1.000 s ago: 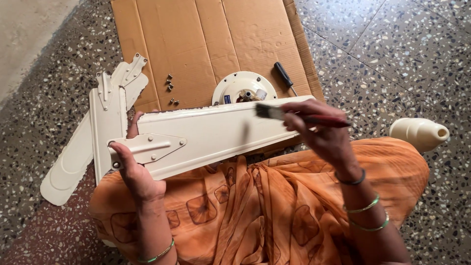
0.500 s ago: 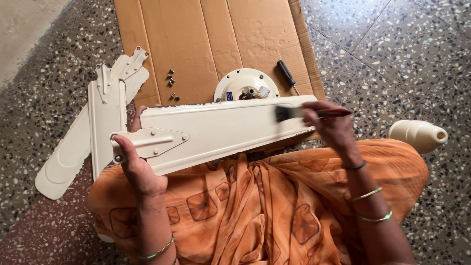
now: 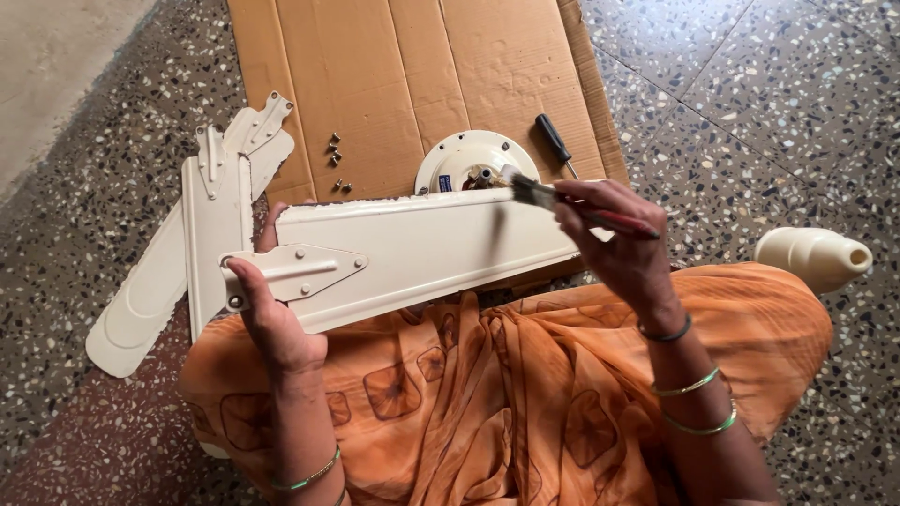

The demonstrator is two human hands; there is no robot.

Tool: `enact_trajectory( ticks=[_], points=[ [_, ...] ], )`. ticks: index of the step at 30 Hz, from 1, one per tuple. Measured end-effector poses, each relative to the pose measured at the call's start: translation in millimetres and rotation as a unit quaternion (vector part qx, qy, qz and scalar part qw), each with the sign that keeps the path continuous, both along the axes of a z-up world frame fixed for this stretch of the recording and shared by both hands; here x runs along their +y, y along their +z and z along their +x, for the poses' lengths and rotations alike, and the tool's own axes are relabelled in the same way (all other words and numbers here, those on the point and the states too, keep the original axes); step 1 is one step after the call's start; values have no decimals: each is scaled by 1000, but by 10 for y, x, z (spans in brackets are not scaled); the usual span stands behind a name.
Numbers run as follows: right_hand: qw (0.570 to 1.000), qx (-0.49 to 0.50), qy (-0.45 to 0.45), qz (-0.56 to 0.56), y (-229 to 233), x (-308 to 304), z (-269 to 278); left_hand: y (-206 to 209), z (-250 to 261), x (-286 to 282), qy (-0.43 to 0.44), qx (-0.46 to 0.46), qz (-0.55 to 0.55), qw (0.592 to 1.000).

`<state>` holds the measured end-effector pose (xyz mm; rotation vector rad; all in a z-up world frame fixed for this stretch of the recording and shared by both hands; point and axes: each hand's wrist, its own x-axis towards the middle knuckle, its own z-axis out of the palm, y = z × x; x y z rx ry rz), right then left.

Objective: The person sits on the floor and uses a brush to clean the surface of a ceiling fan blade. They hold the blade with one hand and scrub it with the brush in the other, then place the cleaned blade aside and pick up another blade to repeat the process.

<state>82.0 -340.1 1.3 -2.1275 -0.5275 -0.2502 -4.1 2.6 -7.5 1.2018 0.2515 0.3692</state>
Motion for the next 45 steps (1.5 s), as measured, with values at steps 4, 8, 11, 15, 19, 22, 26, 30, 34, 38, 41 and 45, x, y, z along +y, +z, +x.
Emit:
enact_trajectory(
  ticks=[4,8,11,15,19,22,26,30,34,38,41,45],
  points=[
    [997,-45,33,60,139,427,-212,2,12,-6,4,2,1,1000],
    [984,-45,136,102,107,922,-535,28,4,-2,-12,-5,2,1000],
    [980,-89,155,91,13,1128,-598,31,0,-11,-16,-3,-12,1000],
    [988,-4,129,82,-145,859,-617,33,-6,-17,-13,-9,-1,1000],
    [996,75,44,18,-481,238,-559,33,-15,-18,-7,5,8,1000],
    [997,64,-36,-22,-769,-217,-366,37,-11,-24,-6,0,11,1000],
    [989,42,-136,-50,-706,-550,-326,70,13,-29,9,5,27,1000],
    [991,-33,-122,-48,-334,-377,-443,58,7,-32,58,35,77,995],
    [998,25,-60,17,-42,-18,-610,35,-62,-2,106,39,135,984],
    [995,30,59,78,35,306,-778,-30,-16,-53,85,28,103,991],
    [982,48,149,109,113,594,-876,-36,48,-45,17,14,-17,1000],
    [964,44,227,130,327,936,-973,-13,26,-43,11,2,-4,1000]
  ],
)
